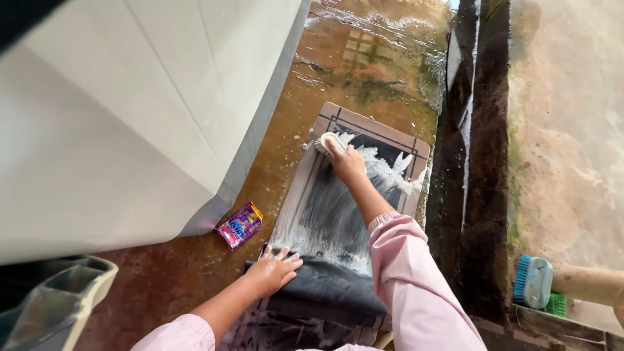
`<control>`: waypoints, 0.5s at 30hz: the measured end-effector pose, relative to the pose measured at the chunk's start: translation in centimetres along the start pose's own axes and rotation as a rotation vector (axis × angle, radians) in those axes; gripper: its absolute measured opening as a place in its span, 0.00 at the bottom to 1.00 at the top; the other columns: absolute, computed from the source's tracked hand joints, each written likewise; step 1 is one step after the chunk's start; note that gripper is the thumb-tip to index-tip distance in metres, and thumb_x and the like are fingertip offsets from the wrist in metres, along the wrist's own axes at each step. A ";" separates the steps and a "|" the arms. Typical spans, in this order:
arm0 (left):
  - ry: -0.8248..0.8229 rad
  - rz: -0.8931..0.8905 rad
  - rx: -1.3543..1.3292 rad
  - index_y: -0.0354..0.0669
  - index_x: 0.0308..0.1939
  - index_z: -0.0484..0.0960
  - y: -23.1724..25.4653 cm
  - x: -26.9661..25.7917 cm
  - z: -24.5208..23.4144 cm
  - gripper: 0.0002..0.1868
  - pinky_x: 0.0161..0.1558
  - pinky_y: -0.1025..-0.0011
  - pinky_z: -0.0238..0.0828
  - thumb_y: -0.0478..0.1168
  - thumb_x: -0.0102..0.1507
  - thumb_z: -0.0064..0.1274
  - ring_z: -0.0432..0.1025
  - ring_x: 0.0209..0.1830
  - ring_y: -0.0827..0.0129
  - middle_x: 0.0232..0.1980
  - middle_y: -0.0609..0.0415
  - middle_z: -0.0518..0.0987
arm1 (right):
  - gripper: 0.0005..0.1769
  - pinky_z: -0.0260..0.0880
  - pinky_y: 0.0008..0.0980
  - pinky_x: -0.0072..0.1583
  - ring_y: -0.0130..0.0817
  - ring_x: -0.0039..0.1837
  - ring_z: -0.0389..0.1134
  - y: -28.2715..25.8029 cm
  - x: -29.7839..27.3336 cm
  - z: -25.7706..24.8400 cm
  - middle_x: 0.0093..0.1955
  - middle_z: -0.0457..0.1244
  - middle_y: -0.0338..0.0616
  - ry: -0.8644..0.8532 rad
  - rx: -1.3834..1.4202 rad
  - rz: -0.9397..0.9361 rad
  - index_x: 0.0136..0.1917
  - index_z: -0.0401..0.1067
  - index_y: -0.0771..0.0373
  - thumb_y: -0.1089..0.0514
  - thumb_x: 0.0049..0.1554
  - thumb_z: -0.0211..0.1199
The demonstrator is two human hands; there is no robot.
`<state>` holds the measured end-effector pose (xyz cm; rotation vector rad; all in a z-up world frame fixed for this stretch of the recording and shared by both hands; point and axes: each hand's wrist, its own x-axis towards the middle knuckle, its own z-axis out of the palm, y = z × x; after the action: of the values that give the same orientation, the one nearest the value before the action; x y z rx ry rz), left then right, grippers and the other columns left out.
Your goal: Washing and scrubbing a black rubber mat with soap and water.
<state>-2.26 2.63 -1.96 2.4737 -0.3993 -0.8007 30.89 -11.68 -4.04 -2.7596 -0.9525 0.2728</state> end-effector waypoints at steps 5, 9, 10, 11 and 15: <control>-0.041 -0.042 -0.025 0.59 0.74 0.64 -0.2 0.6 0.1 0.26 0.76 0.40 0.34 0.53 0.72 0.37 0.43 0.82 0.57 0.79 0.62 0.58 | 0.19 0.75 0.48 0.49 0.49 0.49 0.72 -8.0 -10.4 -0.1 0.49 0.66 0.54 -0.414 0.044 -0.083 0.65 0.66 0.44 0.38 0.65 0.53; -0.023 -0.043 -0.058 0.60 0.73 0.66 -0.9 0.5 0.6 0.25 0.77 0.41 0.35 0.53 0.71 0.38 0.45 0.82 0.58 0.79 0.62 0.59 | 0.26 0.74 0.45 0.47 0.49 0.50 0.70 -7.0 -11.1 -0.8 0.52 0.65 0.57 -0.338 0.039 -0.592 0.75 0.68 0.23 0.36 0.64 0.49; -0.018 -0.042 -0.059 0.60 0.73 0.66 -0.9 0.9 0.4 0.25 0.77 0.41 0.35 0.53 0.71 0.38 0.45 0.82 0.58 0.79 0.62 0.59 | 0.26 0.74 0.45 0.47 0.49 0.50 0.70 -5.9 -8.0 -1.9 0.52 0.65 0.57 -0.337 0.034 -0.593 0.75 0.68 0.23 0.36 0.64 0.49; -0.005 -0.035 -0.039 0.59 0.74 0.65 -0.7 0.7 0.5 0.25 0.76 0.40 0.36 0.52 0.72 0.38 0.45 0.82 0.57 0.79 0.62 0.59 | 0.22 0.73 0.47 0.47 0.51 0.48 0.71 -5.2 -5.6 -2.6 0.49 0.67 0.56 -0.282 -0.042 -0.394 0.71 0.69 0.28 0.39 0.65 0.51; 0.010 -0.023 -0.023 0.57 0.74 0.65 0.2 0.1 0.1 0.26 0.75 0.39 0.40 0.52 0.72 0.38 0.47 0.82 0.57 0.79 0.61 0.60 | 0.26 0.72 0.50 0.42 0.56 0.43 0.70 -0.6 0.2 0.8 0.43 0.66 0.59 0.251 -0.107 -0.066 0.71 0.69 0.36 0.53 0.60 0.57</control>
<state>-2.28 2.36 -2.00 2.4644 -0.3566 -0.7974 30.51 -10.95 -4.64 -2.7635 -1.0145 -0.1360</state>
